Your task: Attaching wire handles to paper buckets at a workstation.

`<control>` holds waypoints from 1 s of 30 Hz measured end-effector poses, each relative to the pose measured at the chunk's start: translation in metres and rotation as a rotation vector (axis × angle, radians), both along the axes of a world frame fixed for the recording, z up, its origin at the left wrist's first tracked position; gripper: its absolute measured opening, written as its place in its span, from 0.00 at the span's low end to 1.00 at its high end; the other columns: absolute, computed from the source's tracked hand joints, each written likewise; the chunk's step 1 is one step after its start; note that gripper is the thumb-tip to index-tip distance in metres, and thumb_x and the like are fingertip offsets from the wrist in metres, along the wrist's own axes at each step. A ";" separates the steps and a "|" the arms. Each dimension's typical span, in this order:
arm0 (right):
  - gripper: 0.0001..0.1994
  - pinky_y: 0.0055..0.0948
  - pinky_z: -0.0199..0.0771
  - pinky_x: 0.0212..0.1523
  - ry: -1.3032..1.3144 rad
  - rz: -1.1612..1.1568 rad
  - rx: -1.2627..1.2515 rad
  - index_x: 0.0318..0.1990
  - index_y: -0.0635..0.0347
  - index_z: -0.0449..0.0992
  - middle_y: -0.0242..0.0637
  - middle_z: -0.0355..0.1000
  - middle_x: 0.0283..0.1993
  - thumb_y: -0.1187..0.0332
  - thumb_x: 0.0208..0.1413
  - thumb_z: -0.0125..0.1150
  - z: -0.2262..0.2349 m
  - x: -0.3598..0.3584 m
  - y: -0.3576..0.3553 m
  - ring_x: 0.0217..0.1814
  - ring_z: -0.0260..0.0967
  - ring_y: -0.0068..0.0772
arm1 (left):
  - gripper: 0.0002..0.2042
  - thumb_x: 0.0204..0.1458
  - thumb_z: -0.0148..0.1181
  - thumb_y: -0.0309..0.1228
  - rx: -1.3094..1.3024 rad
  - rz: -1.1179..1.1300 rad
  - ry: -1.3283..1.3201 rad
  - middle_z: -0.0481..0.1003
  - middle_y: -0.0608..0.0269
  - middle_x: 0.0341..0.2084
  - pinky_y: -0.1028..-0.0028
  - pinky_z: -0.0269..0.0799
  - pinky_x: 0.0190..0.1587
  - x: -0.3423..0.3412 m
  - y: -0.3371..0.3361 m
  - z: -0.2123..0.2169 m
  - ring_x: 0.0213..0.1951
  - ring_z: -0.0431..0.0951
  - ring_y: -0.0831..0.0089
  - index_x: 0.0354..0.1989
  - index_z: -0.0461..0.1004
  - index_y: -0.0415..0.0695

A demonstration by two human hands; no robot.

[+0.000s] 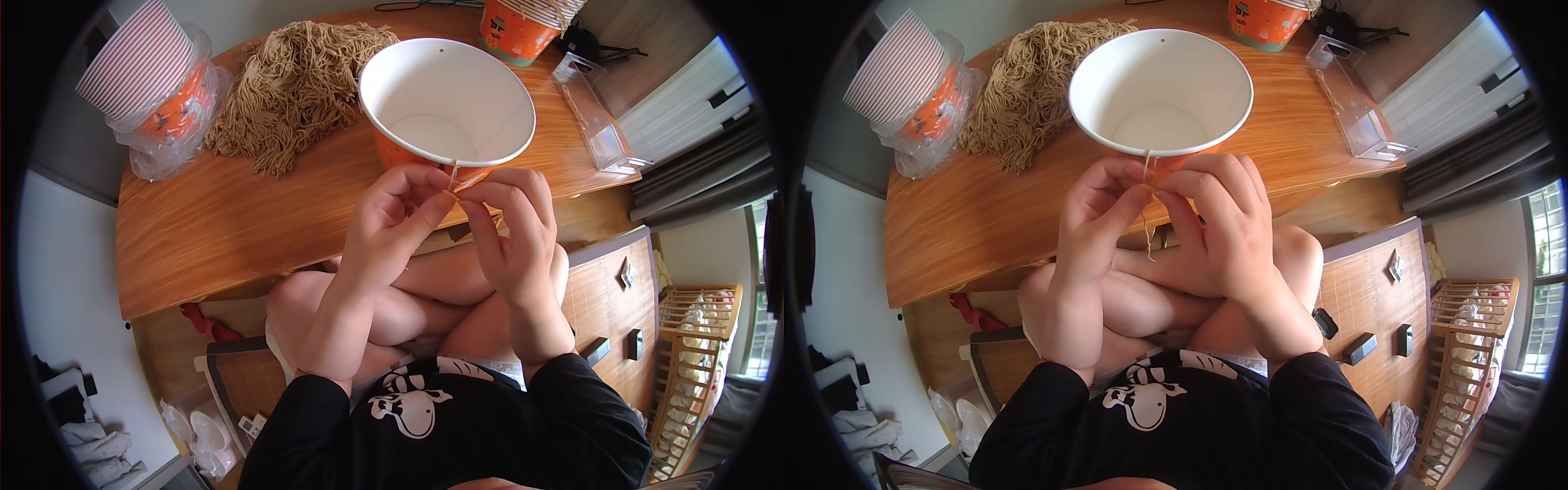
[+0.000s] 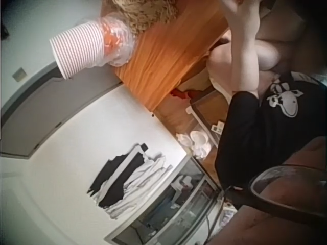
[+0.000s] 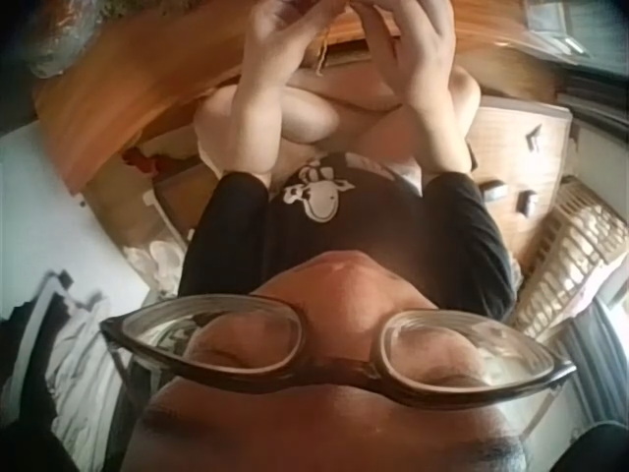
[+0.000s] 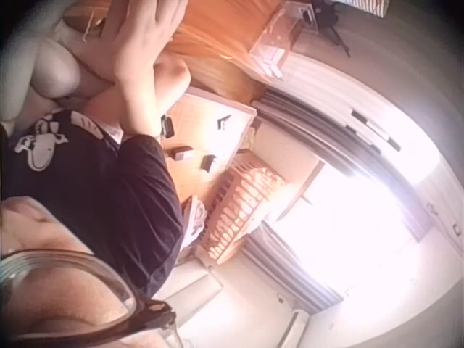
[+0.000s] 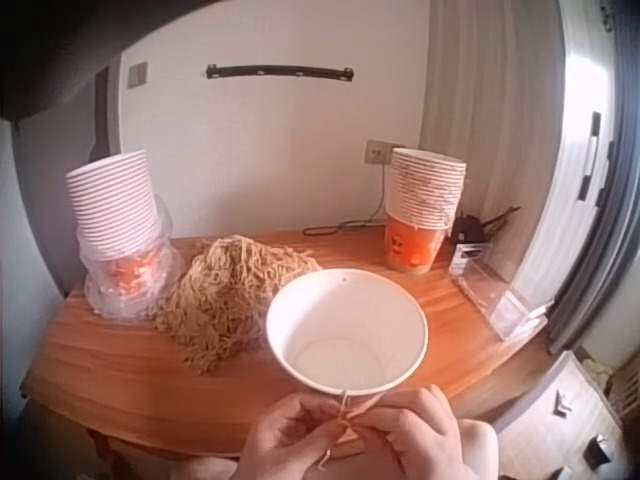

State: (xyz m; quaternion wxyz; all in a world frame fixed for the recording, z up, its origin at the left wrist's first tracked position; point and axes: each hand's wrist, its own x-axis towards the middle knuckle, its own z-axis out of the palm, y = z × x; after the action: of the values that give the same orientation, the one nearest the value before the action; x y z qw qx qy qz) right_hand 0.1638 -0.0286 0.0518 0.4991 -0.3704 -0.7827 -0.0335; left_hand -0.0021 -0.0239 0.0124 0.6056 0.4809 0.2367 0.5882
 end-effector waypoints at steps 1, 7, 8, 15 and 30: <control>0.11 0.33 0.71 0.38 -0.001 0.002 0.000 0.38 0.57 0.79 0.35 0.75 0.40 0.78 0.45 0.70 0.001 0.000 0.001 0.38 0.71 0.39 | 0.09 0.61 0.62 0.23 -0.014 0.010 -0.011 0.78 0.69 0.40 0.83 0.71 0.46 0.001 0.000 0.001 0.42 0.76 0.86 0.49 0.74 0.39; 0.11 0.34 0.70 0.39 -0.082 0.017 0.052 0.39 0.55 0.80 0.33 0.74 0.42 0.75 0.46 0.70 0.009 0.003 0.008 0.39 0.70 0.39 | 0.07 0.61 0.63 0.25 -0.020 0.101 -0.031 0.77 0.74 0.36 0.85 0.67 0.40 0.004 -0.003 0.004 0.37 0.73 0.88 0.45 0.74 0.41; 0.12 0.34 0.70 0.40 -0.130 0.014 0.099 0.40 0.54 0.80 0.32 0.74 0.42 0.74 0.46 0.70 0.011 0.003 0.010 0.40 0.71 0.38 | 0.06 0.61 0.63 0.25 0.005 0.150 0.010 0.77 0.74 0.35 0.85 0.65 0.38 0.004 -0.003 0.003 0.35 0.73 0.89 0.44 0.74 0.41; 0.13 0.32 0.69 0.44 -0.363 0.049 0.311 0.41 0.52 0.81 0.28 0.73 0.43 0.69 0.45 0.69 0.025 0.007 0.026 0.43 0.71 0.33 | 0.05 0.58 0.64 0.23 0.158 0.369 0.204 0.78 0.70 0.32 0.82 0.66 0.34 0.005 -0.002 0.007 0.32 0.74 0.84 0.41 0.76 0.42; 0.14 0.33 0.70 0.43 -0.358 0.173 0.296 0.41 0.52 0.82 0.29 0.73 0.40 0.71 0.45 0.74 0.035 0.000 0.040 0.41 0.70 0.34 | 0.06 0.53 0.65 0.20 0.377 0.538 0.368 0.78 0.59 0.32 0.73 0.74 0.35 -0.004 -0.003 0.015 0.33 0.79 0.70 0.39 0.76 0.39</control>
State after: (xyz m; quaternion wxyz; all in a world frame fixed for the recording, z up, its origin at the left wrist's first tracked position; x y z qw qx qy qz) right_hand 0.1637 0.0118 0.0871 0.4023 -0.2131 -0.8740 -0.1700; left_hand -0.0057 -0.0265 0.0275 0.2777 0.6022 0.3467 0.6634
